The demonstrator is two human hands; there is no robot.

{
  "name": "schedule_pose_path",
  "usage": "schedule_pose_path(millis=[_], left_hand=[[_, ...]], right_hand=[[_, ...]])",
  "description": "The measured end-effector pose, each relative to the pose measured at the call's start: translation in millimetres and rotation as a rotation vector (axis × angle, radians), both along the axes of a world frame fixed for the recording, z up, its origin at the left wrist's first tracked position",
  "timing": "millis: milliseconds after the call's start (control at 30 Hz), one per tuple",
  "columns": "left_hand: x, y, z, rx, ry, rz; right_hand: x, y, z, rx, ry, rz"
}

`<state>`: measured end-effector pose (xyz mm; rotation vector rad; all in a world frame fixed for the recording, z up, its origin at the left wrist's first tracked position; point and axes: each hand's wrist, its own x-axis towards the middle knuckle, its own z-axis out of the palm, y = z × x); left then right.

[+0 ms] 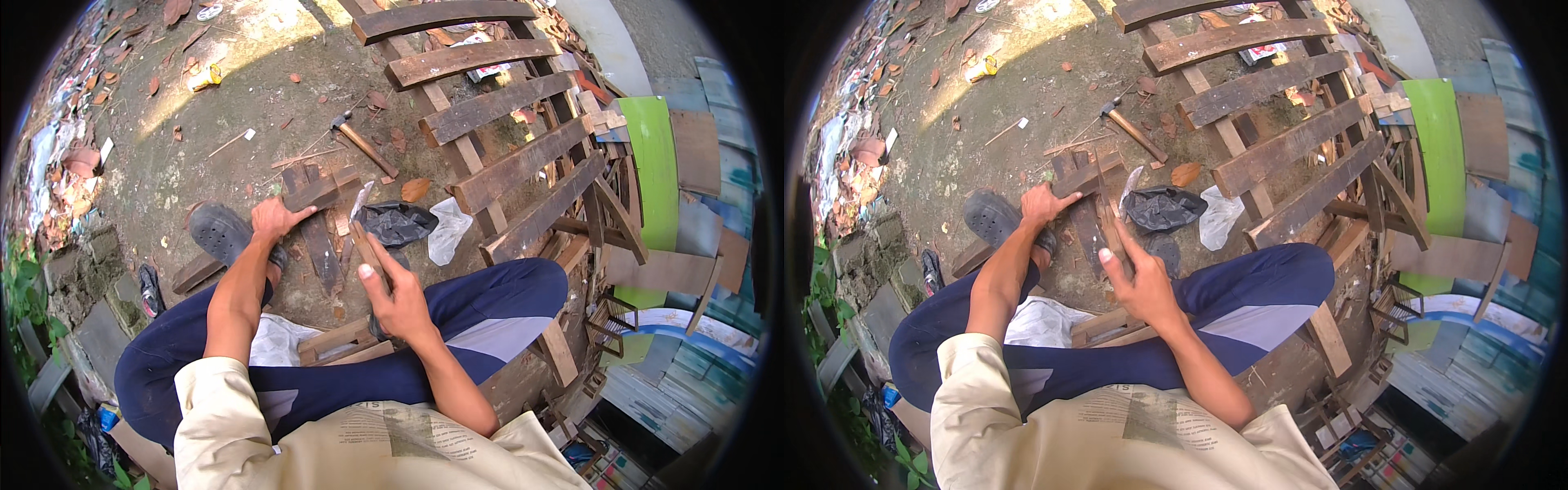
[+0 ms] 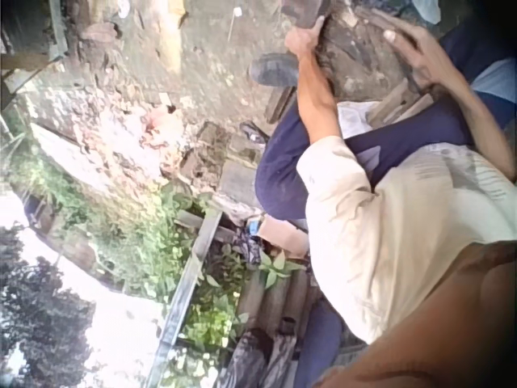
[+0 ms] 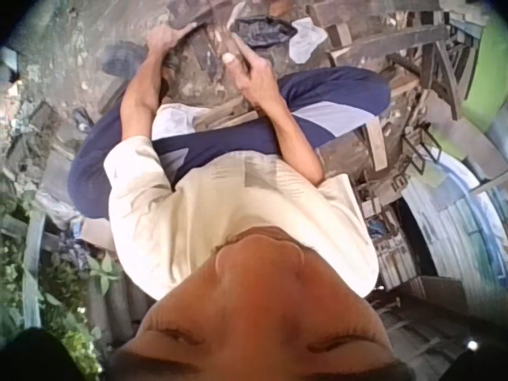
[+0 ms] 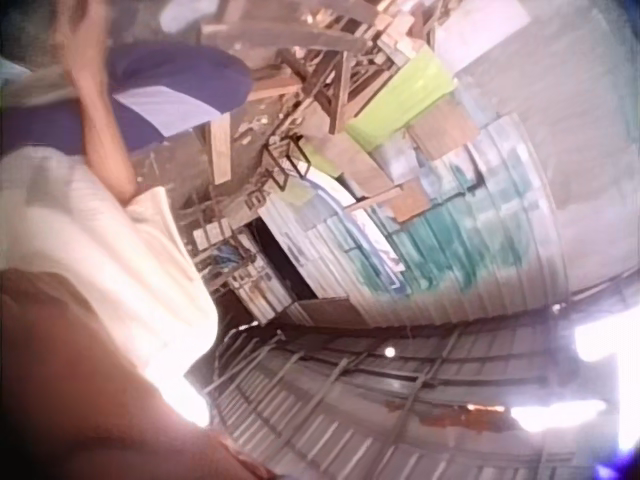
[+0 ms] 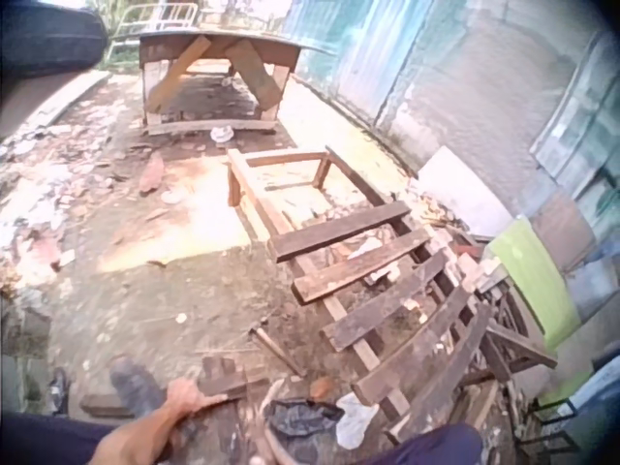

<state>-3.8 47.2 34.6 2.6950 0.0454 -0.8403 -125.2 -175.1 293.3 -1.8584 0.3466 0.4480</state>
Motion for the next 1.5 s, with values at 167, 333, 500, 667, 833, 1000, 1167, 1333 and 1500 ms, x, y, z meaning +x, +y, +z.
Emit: schedule_pose_path(millis=[167,333,500,667,833,1000,1167,1333,1500], left_hand=[[-1,2,-3,0.02,0.021,0.006],[2,-12,5,-0.002,-0.005,-0.022],[-1,-2,0,0.021,0.003,-0.025],[1,-3,3,-0.008,0.009,-0.006],[4,-11,3,0.016,0.02,-0.052],[-1,1,-2,0.037,0.009,-0.034],[-3,-3,-1,0.031,0.035,-0.058],[-1,-4,2,0.037,-0.007,-0.042],[0,0,-5,0.028,-0.035,-0.02]], right_hand=[[-25,-8,22,-0.02,-0.27,0.078],[46,8,-63,-0.03,-0.023,-0.046],[-41,-12,-1,-0.124,-0.197,0.08],[1,-3,-33,-0.002,-0.108,-0.043],[21,2,-92,-0.085,-0.115,-0.078],[-35,-18,12,0.0,-0.017,-0.009],[16,-7,-54,0.01,-0.144,-0.095],[19,4,-42,-0.029,0.064,-0.054],[-37,-12,8,-0.116,-0.252,0.042]])
